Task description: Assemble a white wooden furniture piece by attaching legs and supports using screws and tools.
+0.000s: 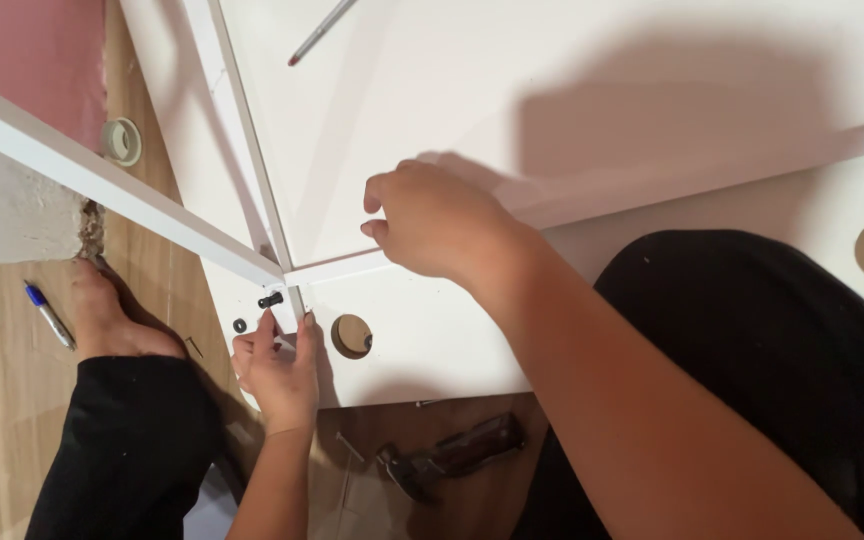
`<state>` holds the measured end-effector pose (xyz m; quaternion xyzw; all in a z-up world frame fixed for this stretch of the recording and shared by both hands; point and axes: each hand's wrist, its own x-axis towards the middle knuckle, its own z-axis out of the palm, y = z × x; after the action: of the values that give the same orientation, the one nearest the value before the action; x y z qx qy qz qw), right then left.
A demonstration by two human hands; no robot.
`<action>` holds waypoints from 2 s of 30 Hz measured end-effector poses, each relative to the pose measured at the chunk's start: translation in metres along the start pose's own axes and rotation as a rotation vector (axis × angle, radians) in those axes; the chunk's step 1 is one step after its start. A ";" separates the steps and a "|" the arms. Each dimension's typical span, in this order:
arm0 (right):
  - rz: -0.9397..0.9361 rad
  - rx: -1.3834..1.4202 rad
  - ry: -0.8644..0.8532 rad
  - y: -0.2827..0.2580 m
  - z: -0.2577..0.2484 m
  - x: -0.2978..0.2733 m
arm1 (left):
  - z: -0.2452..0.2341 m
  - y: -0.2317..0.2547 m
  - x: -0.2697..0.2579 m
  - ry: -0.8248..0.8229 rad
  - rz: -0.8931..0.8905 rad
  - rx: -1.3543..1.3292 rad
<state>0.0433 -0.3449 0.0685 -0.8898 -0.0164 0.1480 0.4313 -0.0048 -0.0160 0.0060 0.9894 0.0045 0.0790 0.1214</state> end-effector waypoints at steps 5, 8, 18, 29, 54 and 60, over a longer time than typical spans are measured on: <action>0.040 0.156 -0.038 -0.011 0.019 -0.002 | -0.008 -0.004 0.008 -0.048 0.047 -0.010; 0.007 0.229 -0.085 -0.016 0.028 0.002 | -0.009 0.017 0.021 -0.124 -0.083 -0.122; -0.007 0.550 -0.081 0.001 0.053 0.026 | -0.039 0.001 0.063 -0.586 -0.569 -0.592; 0.093 0.631 -0.101 -0.011 0.023 0.020 | -0.054 -0.009 0.083 -0.773 -0.572 -0.675; 0.022 0.468 -0.033 -0.012 0.042 0.022 | -0.003 -0.054 0.075 -0.514 -0.241 -0.391; -0.073 0.133 -0.008 -0.025 0.053 0.006 | -0.021 -0.030 0.078 -0.548 -0.221 -0.394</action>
<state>0.0370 -0.2878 0.0554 -0.8575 -0.0406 0.1368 0.4942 0.0690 0.0205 0.0308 0.9251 0.0633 -0.2035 0.3142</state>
